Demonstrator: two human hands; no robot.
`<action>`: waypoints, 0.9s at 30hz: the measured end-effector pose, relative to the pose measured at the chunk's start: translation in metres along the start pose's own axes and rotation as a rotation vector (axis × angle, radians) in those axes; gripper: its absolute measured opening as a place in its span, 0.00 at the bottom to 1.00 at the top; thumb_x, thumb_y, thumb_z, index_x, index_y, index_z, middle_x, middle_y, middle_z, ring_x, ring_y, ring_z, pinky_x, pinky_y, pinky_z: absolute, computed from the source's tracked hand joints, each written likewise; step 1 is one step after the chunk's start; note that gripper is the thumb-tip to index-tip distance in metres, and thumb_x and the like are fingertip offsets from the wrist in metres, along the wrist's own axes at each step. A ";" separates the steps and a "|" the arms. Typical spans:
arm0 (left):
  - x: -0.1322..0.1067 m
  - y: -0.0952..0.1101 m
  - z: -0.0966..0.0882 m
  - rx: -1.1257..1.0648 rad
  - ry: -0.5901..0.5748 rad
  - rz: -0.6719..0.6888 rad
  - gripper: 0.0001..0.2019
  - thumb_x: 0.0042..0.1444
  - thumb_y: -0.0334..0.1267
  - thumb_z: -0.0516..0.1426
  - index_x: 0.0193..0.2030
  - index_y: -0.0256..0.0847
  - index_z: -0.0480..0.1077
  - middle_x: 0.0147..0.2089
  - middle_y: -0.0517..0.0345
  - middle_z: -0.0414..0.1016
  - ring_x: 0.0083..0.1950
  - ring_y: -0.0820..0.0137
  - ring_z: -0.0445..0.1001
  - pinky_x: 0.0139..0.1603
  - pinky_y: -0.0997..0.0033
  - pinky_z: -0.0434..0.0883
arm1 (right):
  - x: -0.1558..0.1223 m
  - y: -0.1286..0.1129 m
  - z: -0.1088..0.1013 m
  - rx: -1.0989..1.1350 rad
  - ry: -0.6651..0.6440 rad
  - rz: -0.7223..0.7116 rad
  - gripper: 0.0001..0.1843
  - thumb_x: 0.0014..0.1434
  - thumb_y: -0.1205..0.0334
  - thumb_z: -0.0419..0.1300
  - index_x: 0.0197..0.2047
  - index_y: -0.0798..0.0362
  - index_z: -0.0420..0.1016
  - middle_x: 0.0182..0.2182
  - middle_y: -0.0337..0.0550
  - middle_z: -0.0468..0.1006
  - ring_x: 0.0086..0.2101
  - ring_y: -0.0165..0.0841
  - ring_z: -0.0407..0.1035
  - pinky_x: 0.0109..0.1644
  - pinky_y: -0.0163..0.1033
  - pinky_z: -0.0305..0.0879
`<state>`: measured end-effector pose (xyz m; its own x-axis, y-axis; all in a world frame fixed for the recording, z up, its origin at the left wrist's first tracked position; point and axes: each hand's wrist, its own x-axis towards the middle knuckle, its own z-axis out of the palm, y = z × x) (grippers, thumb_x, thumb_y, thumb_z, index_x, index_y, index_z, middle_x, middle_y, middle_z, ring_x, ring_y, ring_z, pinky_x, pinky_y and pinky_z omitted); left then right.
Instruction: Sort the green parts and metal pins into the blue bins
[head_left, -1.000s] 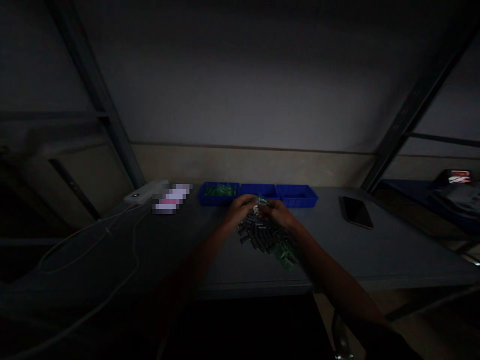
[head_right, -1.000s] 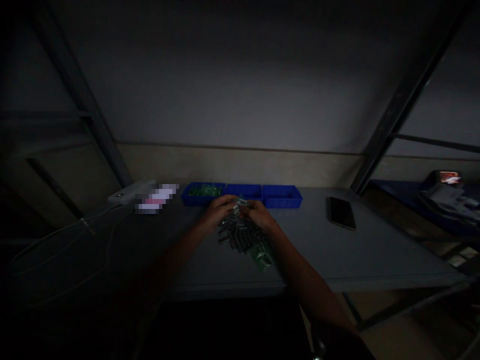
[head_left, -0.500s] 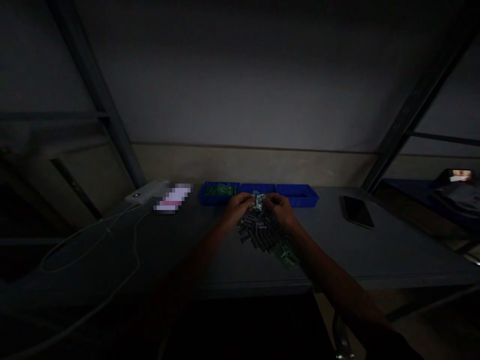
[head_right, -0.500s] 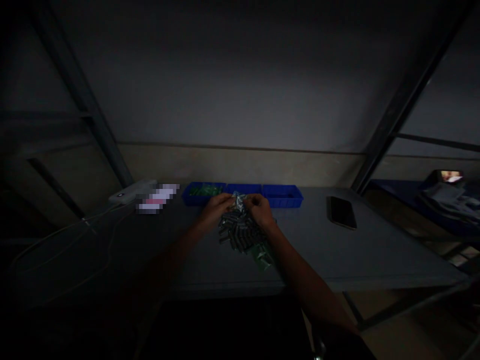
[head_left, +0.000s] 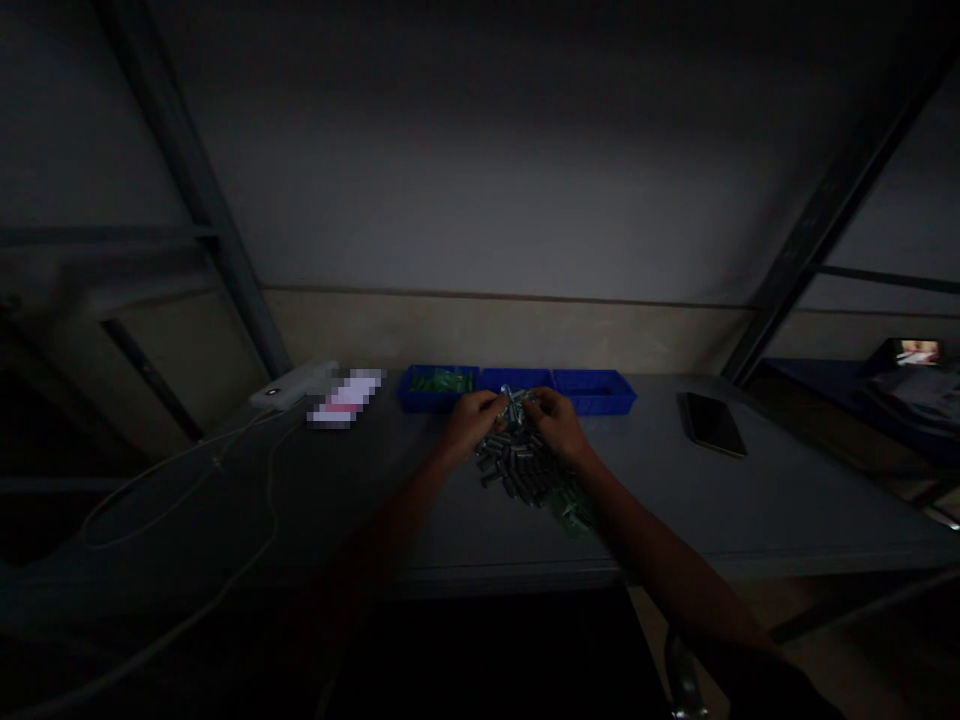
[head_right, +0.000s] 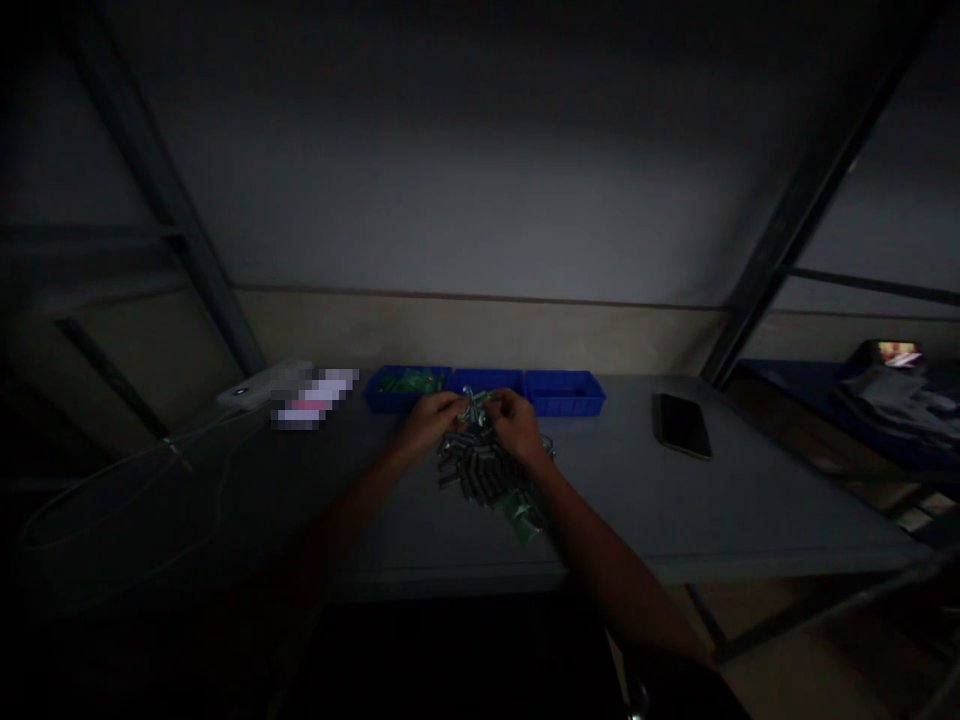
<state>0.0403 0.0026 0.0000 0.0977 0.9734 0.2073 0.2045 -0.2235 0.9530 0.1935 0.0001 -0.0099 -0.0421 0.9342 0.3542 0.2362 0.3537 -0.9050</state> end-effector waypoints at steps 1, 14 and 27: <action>0.000 -0.001 -0.001 0.040 0.000 0.003 0.13 0.48 0.46 0.55 0.24 0.37 0.68 0.21 0.63 0.67 0.24 0.72 0.70 0.24 0.75 0.65 | 0.000 0.000 0.000 0.000 0.004 -0.002 0.16 0.49 0.52 0.55 0.35 0.55 0.69 0.25 0.38 0.71 0.27 0.30 0.64 0.31 0.35 0.61; -0.003 0.002 0.000 0.114 -0.008 0.008 0.15 0.50 0.48 0.52 0.23 0.38 0.64 0.17 0.64 0.65 0.20 0.73 0.69 0.21 0.76 0.60 | -0.001 -0.005 -0.001 0.132 0.033 -0.025 0.15 0.46 0.52 0.58 0.32 0.55 0.70 0.29 0.41 0.73 0.31 0.31 0.66 0.39 0.37 0.61; -0.006 0.009 0.002 -0.061 0.001 -0.055 0.12 0.49 0.44 0.54 0.24 0.36 0.65 0.19 0.64 0.65 0.21 0.75 0.67 0.22 0.77 0.62 | -0.002 -0.006 0.002 0.229 0.026 0.010 0.19 0.46 0.49 0.60 0.34 0.56 0.72 0.21 0.36 0.70 0.23 0.28 0.63 0.29 0.33 0.58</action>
<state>0.0432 -0.0048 0.0066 0.0872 0.9842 0.1541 0.1502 -0.1659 0.9746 0.1902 -0.0040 -0.0054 -0.0151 0.9373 0.3483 0.0097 0.3485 -0.9373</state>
